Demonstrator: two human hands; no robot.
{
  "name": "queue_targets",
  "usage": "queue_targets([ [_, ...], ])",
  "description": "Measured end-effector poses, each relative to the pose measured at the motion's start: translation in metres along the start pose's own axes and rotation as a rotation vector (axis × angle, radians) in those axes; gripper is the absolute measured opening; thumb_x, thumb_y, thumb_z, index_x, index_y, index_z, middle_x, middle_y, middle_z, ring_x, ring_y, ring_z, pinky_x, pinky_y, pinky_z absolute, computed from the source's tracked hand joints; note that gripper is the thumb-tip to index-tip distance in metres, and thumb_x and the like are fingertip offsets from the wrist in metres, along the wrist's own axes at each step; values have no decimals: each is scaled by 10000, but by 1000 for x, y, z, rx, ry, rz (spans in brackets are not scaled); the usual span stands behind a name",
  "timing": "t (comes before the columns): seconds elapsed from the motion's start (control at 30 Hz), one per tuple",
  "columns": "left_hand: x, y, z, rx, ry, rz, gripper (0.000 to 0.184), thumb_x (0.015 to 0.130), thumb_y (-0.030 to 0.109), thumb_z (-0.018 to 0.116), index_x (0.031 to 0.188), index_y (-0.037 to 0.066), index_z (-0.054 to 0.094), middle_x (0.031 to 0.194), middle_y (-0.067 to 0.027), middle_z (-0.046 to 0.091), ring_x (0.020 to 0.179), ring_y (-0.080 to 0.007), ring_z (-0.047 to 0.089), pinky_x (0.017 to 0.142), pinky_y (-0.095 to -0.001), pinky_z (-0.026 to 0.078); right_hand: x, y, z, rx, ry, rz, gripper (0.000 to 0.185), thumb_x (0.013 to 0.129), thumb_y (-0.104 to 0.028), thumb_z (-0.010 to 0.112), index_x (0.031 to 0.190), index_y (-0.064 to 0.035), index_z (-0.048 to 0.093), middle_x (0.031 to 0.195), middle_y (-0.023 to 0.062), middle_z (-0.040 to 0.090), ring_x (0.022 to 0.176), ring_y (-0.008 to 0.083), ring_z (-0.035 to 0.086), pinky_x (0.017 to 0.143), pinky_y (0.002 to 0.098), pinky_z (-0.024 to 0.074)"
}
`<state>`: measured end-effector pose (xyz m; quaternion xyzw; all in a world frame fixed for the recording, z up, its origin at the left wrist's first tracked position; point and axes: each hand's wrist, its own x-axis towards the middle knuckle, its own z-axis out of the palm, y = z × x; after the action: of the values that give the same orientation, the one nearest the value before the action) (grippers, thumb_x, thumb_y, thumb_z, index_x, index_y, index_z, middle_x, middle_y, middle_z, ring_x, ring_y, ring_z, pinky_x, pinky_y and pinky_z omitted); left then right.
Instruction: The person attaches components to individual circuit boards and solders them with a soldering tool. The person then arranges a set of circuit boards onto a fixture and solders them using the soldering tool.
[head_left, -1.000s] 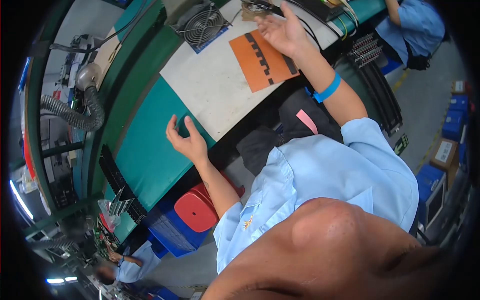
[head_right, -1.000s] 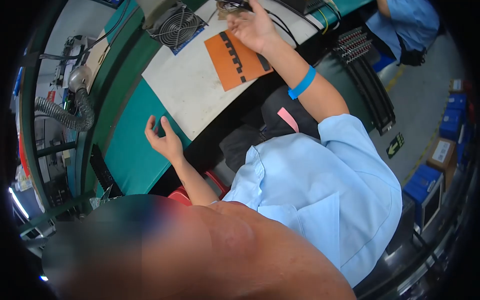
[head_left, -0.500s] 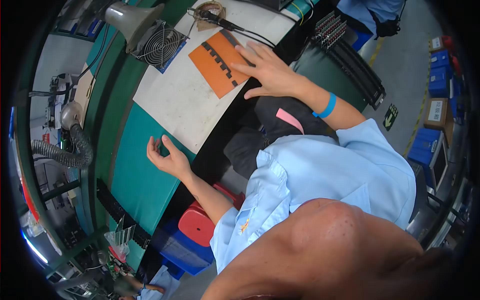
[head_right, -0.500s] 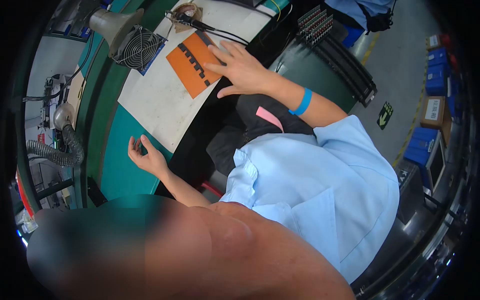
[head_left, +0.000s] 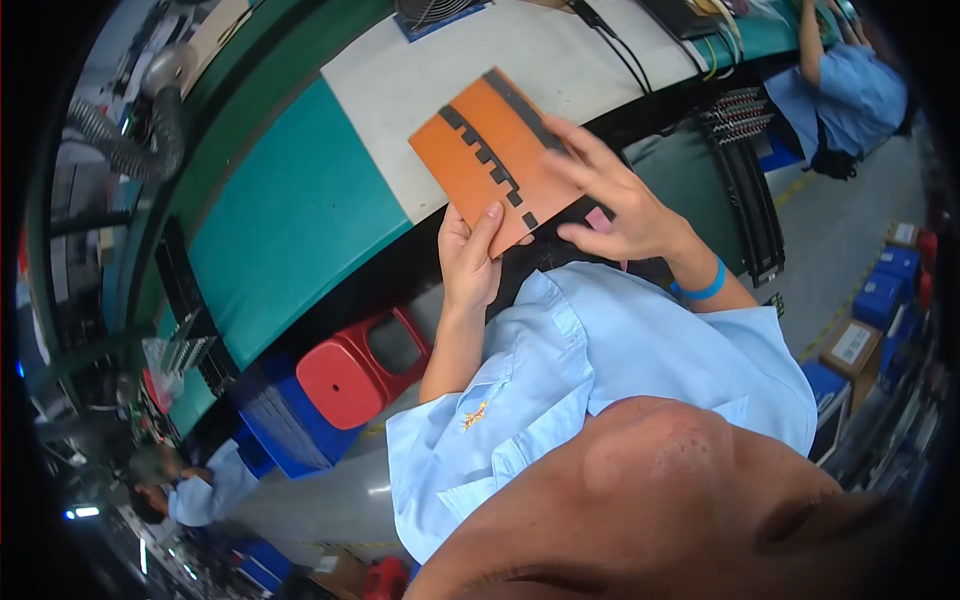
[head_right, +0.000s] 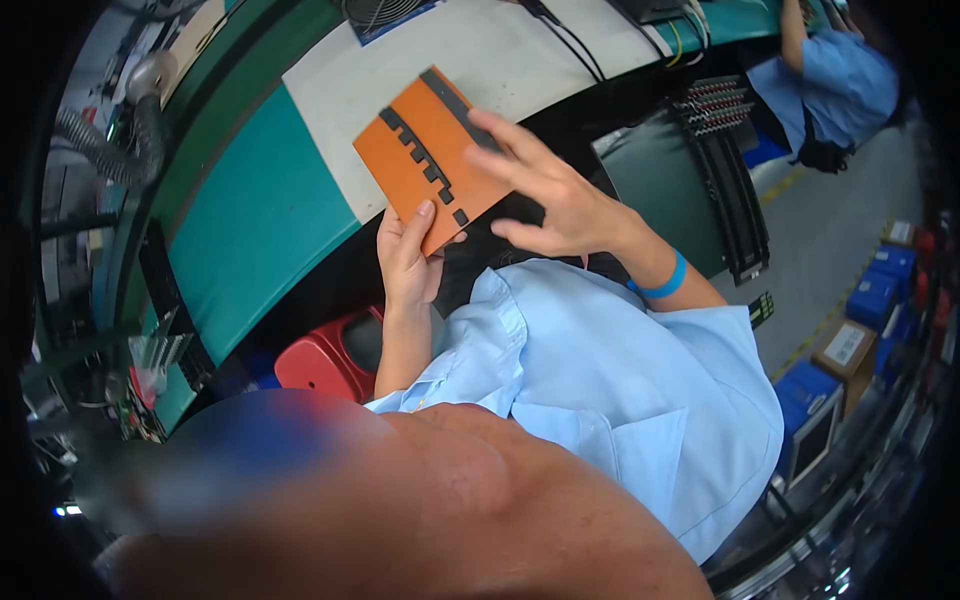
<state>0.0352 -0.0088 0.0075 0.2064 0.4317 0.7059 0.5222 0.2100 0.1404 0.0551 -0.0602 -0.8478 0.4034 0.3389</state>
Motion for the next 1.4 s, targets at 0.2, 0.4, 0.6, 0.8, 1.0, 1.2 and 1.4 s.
queue_targets([
  [0.2,4,-13,21,-150,-13,64,434,1026,74,596,1412,-43,437,1152,-182,661,974,-222,690,802,-339,599,9,-8,14,467,210,413,536,877,17,687,1399,-3,571,1378,207,601,1196,243,621,1016,333,497],
  [0.4,10,-34,3,289,-64,79,426,1025,113,615,1398,-45,484,1121,-133,674,925,-165,657,837,-312,560,53,15,-49,-662,201,211,458,913,31,644,1365,-30,609,1028,126,763,786,212,724,687,285,558],
  [0.6,-13,-73,-24,522,-269,-146,385,996,130,636,1326,-52,557,1049,-114,680,888,-157,633,791,-271,517,80,-1,56,-632,-170,-269,525,766,51,644,1261,-117,687,847,85,746,571,204,641,525,333,495],
  [0.8,-32,-81,-35,463,-32,-66,370,955,116,641,1277,-57,594,983,-108,687,842,-163,624,750,-276,509,162,31,81,-516,-129,-302,546,760,72,636,1262,-136,688,806,72,737,540,215,626,517,328,487],
  [1.0,-24,-89,-38,520,-34,3,382,942,108,640,1282,-62,594,971,-110,694,835,-168,633,762,-279,519,163,-34,165,-168,-539,-486,559,782,45,615,1296,-170,666,958,80,763,620,251,687,561,346,555],
  [1.2,-43,-81,-45,505,146,3,381,941,109,645,1281,-56,597,983,-110,698,834,-169,639,770,-282,527,239,51,204,-174,-186,-393,349,852,-136,655,1198,-94,659,921,69,733,662,274,658,622,374,539],
  [1.4,-49,-78,-46,573,110,-50,371,941,112,649,1269,-54,601,995,-113,703,833,-174,645,769,-284,529,253,-27,246,-175,-534,-503,518,794,54,645,1271,-142,685,1102,45,768,688,222,700,646,315,577],
])
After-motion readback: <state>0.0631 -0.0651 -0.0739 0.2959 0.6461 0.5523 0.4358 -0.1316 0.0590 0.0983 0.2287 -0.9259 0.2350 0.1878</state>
